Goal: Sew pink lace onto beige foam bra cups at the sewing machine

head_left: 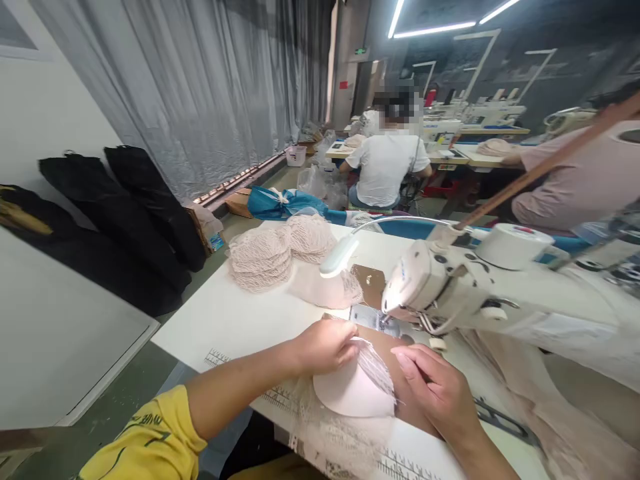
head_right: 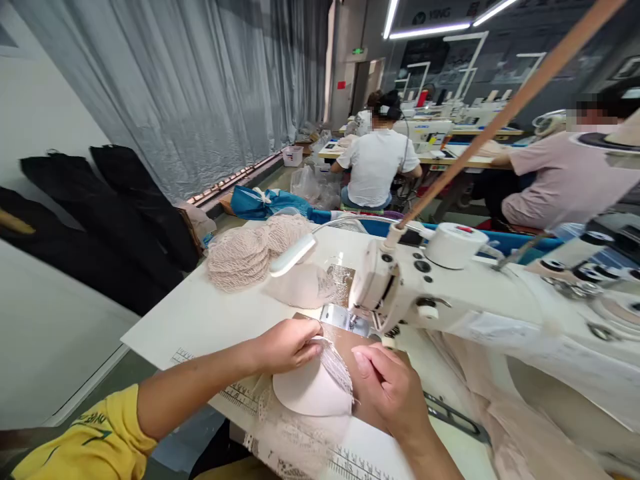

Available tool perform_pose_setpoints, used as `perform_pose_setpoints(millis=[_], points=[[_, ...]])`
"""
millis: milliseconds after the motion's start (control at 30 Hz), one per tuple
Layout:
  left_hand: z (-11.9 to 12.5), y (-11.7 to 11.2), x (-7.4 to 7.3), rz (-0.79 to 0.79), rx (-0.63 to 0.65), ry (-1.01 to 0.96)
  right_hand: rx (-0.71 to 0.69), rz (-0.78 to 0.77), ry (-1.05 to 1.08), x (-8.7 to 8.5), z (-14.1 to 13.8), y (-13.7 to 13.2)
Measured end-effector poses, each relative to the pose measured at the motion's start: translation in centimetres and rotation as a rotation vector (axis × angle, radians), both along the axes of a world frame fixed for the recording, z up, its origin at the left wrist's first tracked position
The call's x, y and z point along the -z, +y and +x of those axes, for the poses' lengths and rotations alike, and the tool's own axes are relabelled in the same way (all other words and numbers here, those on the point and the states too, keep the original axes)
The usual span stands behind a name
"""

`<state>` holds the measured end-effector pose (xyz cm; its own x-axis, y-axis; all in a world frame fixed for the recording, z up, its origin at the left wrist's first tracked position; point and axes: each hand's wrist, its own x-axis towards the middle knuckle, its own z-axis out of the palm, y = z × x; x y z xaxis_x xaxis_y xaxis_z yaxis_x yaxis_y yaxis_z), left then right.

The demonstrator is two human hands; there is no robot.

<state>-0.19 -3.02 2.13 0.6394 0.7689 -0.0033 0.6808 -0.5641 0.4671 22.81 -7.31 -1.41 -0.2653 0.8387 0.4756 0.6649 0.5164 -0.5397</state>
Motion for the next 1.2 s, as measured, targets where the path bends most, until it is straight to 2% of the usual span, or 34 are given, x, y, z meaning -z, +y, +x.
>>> perform_pose_setpoints(millis=[67, 133, 233, 300, 400, 500, 600, 733, 967, 1200], points=[[1.6, 1.5, 0.5, 0.006, 0.048, 0.043, -0.081, -0.046, -0.011, -0.4, -0.2, -0.2], [2.5, 3.0, 1.0, 0.005, 0.05, 0.059, -0.115, -0.075, -0.11, -0.5, -0.5, -0.3], [2.6, 4.6, 1.1, 0.039, 0.003, 0.08, -0.067, -0.076, -0.237, 0.0, -0.8, -0.2], [2.3, 5.1, 0.5, 0.088, -0.053, 0.107, -0.04, -0.082, -0.243, 0.3, -1.0, -0.2], [1.9, 4.5, -0.8, 0.165, -0.077, 0.129, -0.02, -0.098, -0.237, 0.5, -1.2, -0.2], [2.1, 3.0, -1.1, 0.222, 0.11, 0.142, 0.006, -0.106, -0.26, 0.6, -1.1, -0.1], [2.7, 1.7, 0.0, 0.297, 0.291, 0.133, 0.036, -0.063, -0.285, 0.9, -0.9, 0.1], [3.3, 1.5, 1.6, 0.322, 0.382, 0.092, 0.101, -0.007, -0.361, 1.3, -0.6, 0.4], [2.9, 2.5, 1.5, 0.293, 0.318, 0.097, 0.13, -0.047, -0.449, 0.8, -0.7, 0.7], [2.6, 3.2, 1.7, 0.277, 0.337, 0.084, 0.158, -0.137, -0.469, 0.8, -0.7, 0.9]])
